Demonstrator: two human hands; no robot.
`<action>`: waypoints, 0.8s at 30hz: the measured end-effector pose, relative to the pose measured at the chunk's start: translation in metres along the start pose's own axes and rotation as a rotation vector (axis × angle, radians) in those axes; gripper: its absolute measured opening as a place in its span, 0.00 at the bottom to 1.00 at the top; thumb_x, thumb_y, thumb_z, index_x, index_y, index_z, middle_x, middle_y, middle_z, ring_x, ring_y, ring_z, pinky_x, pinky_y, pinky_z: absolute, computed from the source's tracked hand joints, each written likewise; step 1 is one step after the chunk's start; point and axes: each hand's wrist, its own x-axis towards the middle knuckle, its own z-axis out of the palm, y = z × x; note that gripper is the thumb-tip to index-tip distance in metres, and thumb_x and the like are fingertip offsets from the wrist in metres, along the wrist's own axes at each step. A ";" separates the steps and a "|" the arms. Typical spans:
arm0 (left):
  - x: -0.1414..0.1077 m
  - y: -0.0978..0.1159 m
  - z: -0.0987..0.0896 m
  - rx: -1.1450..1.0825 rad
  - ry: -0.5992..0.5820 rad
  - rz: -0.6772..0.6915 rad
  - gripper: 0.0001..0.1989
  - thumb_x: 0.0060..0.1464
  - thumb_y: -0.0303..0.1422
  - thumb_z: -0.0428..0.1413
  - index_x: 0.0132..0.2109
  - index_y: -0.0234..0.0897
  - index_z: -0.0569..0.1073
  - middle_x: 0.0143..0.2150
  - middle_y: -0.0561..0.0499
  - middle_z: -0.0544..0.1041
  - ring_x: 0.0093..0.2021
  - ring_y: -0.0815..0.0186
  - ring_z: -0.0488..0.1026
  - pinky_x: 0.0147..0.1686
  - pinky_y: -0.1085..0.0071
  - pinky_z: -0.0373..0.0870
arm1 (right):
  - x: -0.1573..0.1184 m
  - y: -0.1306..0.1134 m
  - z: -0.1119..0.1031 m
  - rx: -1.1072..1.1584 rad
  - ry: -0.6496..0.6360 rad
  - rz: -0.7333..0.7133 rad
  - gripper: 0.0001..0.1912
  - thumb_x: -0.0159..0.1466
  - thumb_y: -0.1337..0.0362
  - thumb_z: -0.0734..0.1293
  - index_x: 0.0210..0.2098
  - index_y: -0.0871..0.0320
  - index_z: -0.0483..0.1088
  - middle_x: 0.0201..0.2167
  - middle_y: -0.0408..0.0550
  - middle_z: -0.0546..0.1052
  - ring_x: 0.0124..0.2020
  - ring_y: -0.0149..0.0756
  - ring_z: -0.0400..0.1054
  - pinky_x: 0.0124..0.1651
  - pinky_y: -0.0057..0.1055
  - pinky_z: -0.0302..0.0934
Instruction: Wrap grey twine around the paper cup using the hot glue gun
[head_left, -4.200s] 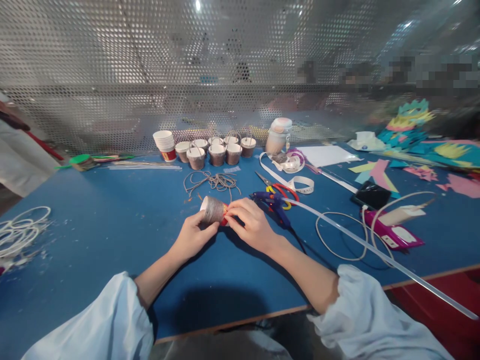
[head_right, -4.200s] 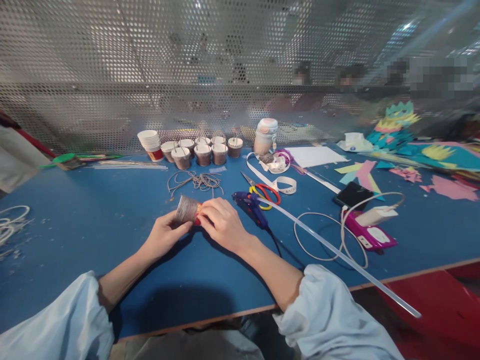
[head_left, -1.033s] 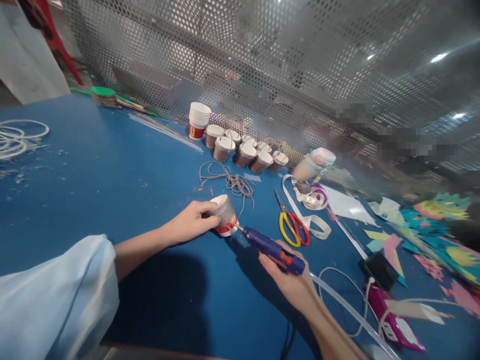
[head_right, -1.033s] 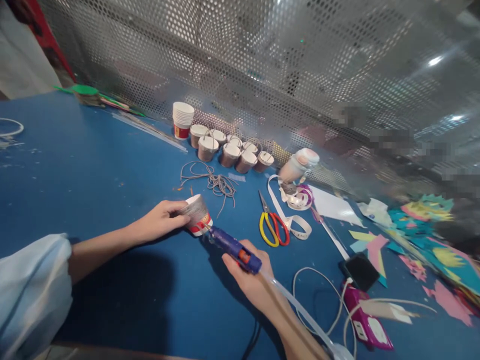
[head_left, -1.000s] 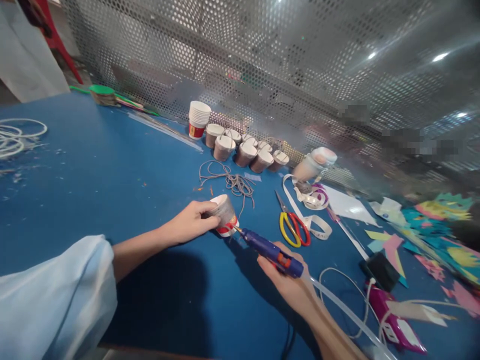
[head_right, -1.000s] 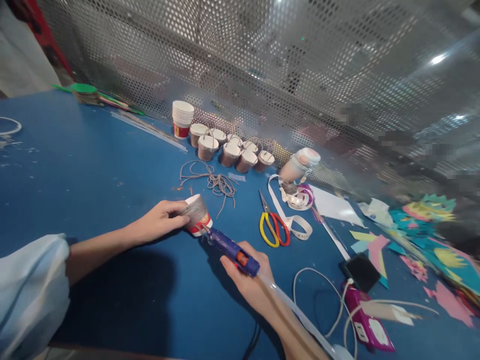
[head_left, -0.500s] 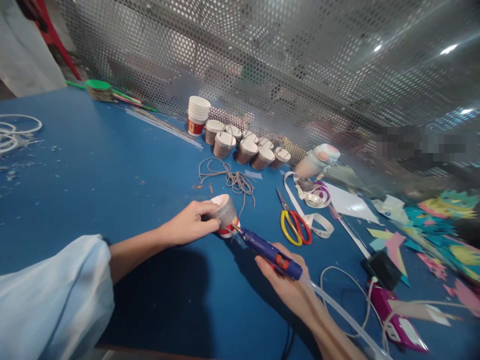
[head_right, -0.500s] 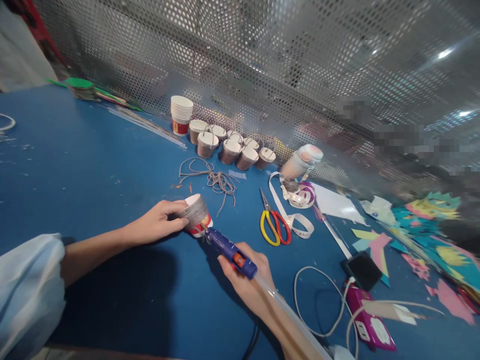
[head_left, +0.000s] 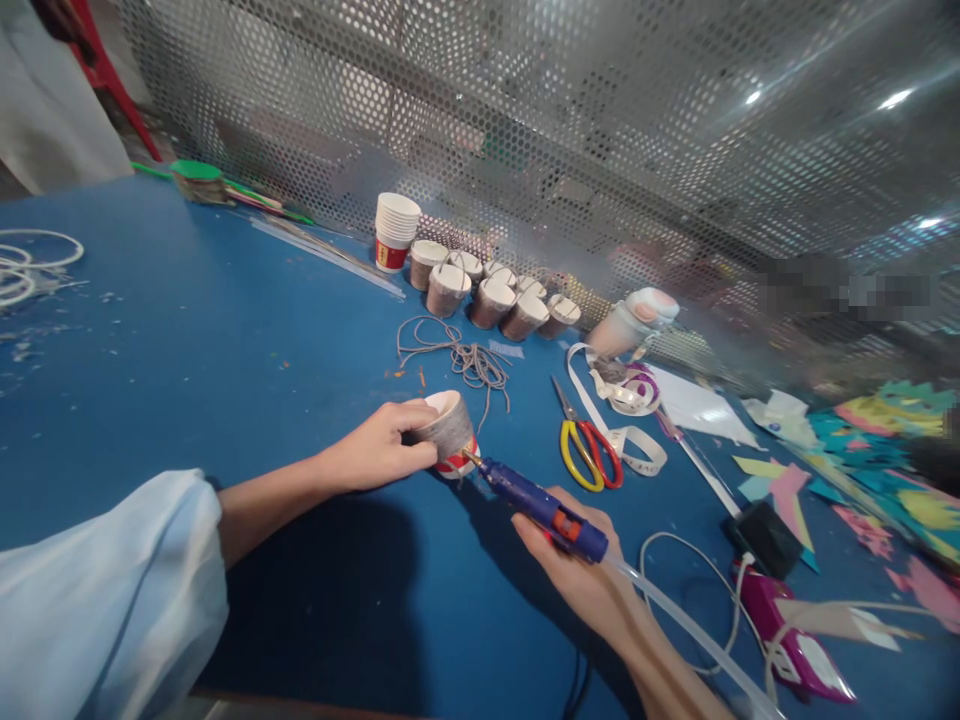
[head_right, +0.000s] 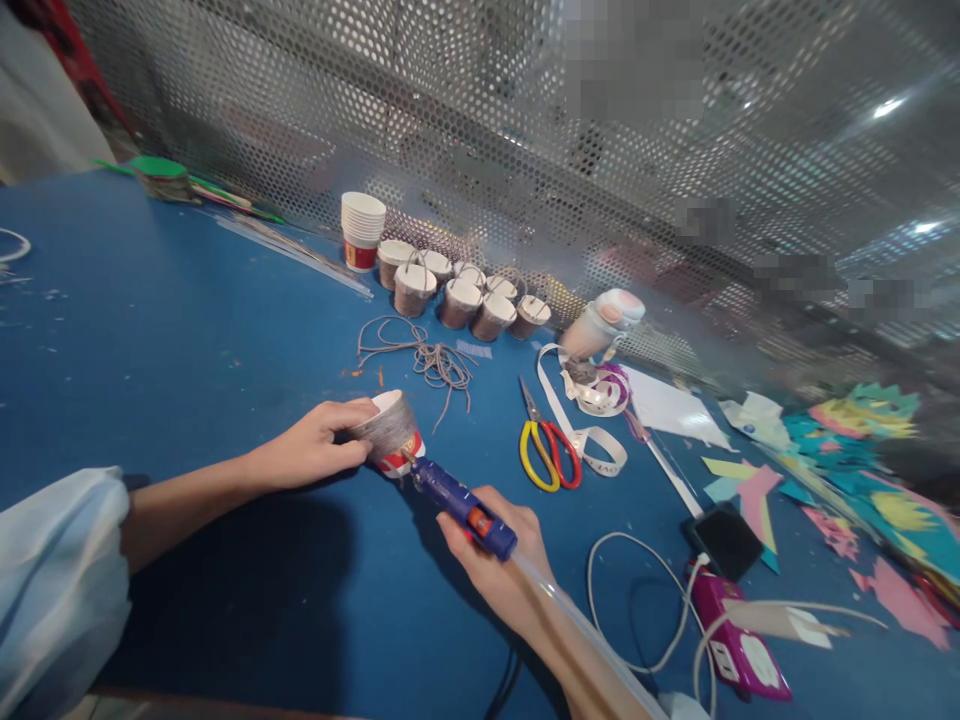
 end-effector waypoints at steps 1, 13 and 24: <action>0.000 0.000 0.000 0.005 0.000 -0.001 0.07 0.42 0.27 0.48 0.23 0.36 0.69 0.26 0.52 0.68 0.33 0.64 0.65 0.37 0.69 0.62 | -0.001 0.000 0.000 -0.004 -0.014 -0.008 0.14 0.61 0.56 0.64 0.23 0.55 0.64 0.14 0.37 0.63 0.15 0.26 0.55 0.20 0.23 0.53; 0.001 0.000 -0.001 0.038 -0.010 0.047 0.06 0.42 0.27 0.47 0.21 0.38 0.65 0.25 0.53 0.66 0.33 0.64 0.63 0.36 0.69 0.60 | 0.000 -0.001 0.000 0.024 0.007 0.000 0.14 0.60 0.56 0.64 0.21 0.56 0.63 0.14 0.36 0.61 0.15 0.25 0.53 0.19 0.23 0.51; 0.001 -0.002 -0.002 0.074 -0.039 0.049 0.05 0.43 0.28 0.46 0.24 0.37 0.65 0.27 0.51 0.68 0.34 0.63 0.65 0.37 0.68 0.61 | 0.001 0.001 -0.002 0.030 0.050 0.025 0.15 0.60 0.56 0.64 0.20 0.55 0.61 0.14 0.36 0.60 0.15 0.26 0.52 0.19 0.24 0.51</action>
